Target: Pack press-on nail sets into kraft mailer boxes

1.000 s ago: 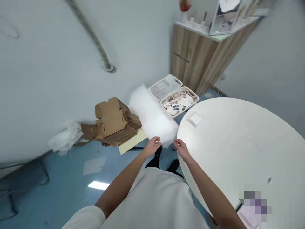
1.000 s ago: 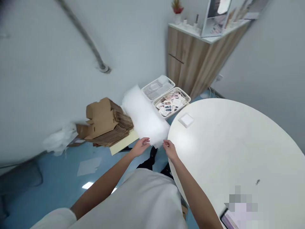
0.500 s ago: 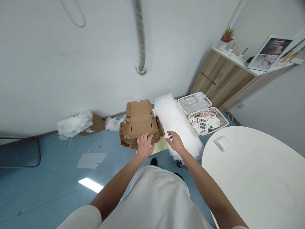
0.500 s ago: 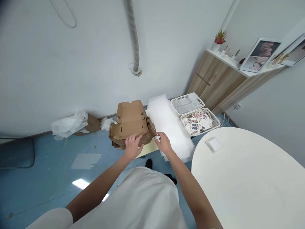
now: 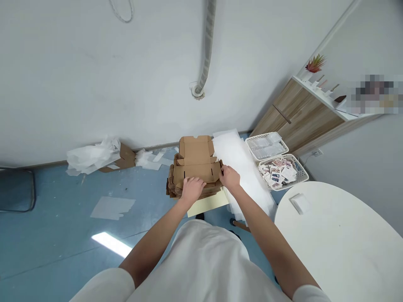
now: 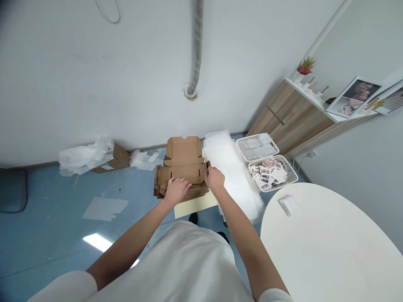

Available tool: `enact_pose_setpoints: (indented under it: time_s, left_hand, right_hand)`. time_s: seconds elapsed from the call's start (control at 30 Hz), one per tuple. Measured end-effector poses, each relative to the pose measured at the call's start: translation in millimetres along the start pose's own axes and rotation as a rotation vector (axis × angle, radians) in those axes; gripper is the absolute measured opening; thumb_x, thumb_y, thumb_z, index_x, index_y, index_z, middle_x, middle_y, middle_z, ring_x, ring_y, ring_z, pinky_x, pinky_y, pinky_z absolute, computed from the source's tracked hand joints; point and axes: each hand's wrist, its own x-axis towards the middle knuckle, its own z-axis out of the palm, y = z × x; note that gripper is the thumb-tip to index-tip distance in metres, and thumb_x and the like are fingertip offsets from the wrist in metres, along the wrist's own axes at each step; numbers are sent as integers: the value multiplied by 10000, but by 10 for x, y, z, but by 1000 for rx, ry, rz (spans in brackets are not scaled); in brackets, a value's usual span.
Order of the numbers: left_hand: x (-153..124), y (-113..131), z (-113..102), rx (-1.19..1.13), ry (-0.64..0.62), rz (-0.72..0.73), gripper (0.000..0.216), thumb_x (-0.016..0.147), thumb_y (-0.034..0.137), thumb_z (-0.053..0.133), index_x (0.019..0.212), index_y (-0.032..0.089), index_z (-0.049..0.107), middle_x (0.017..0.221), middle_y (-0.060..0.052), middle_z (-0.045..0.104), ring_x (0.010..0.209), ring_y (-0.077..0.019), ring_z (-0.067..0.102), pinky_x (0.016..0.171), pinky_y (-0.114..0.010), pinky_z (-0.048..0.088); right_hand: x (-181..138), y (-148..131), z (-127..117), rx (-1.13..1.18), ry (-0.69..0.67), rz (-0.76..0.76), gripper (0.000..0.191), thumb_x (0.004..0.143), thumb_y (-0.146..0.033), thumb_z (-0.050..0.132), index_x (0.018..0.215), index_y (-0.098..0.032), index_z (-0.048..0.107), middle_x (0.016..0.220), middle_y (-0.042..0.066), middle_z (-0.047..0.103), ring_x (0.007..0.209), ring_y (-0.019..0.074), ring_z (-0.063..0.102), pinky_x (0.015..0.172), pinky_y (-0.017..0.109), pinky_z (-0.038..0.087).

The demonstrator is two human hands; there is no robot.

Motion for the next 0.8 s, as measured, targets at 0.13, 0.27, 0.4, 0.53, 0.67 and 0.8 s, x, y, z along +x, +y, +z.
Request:
enact_pose_setpoints:
  time_s: [0.13,0.27,0.4,0.53,0.67,0.8]
  left_hand:
    - [26,-47,-3,-18,67,22,328,869,317,337,717,209,607,731,-33,621,775,-173,544,889,-397,237]
    - [38,-61,-68,-96,151,-22,315,871,315,334,727,219,598,755,-15,629,765,-165,545,920,-417,210]
    - [18,-70,-159,-197,212,-85,293,868,325,338,752,219,585,790,-12,635,790,-162,544,912,-398,252]
    - [-25,-121,-234,-303,272,-98,289,867,322,327,777,207,576,777,-20,625,782,-157,549,868,-358,332]
    - [-59,-195,-278,-411,313,-106,286,859,334,330,784,202,573,786,-37,616,780,-169,554,792,-330,403]
    - [-84,-217,-284,-470,397,-114,284,857,332,323,786,198,563,815,-48,615,810,-168,554,771,-312,424]
  right_hand:
    - [36,83,-71,273,-8,43,160,784,-313,441,849,-227,560,820,19,625,713,153,560,575,251,381]
    - [-7,102,-144,506,12,-1,283,784,-426,423,925,-222,561,869,16,622,668,128,547,627,263,420]
    - [-87,47,-209,614,125,-10,468,756,-494,438,1104,-186,493,1028,76,572,738,143,547,691,299,442]
    - [-132,-20,-288,731,83,-17,506,741,-457,479,1173,-198,439,1091,84,554,788,148,560,713,306,456]
    - [-126,-100,-332,791,-17,-31,442,751,-335,467,1180,-240,425,1060,49,584,778,142,581,708,303,469]
    - [-114,-201,-339,855,-54,-25,395,729,-242,454,1123,-218,448,933,39,622,705,154,605,645,302,496]
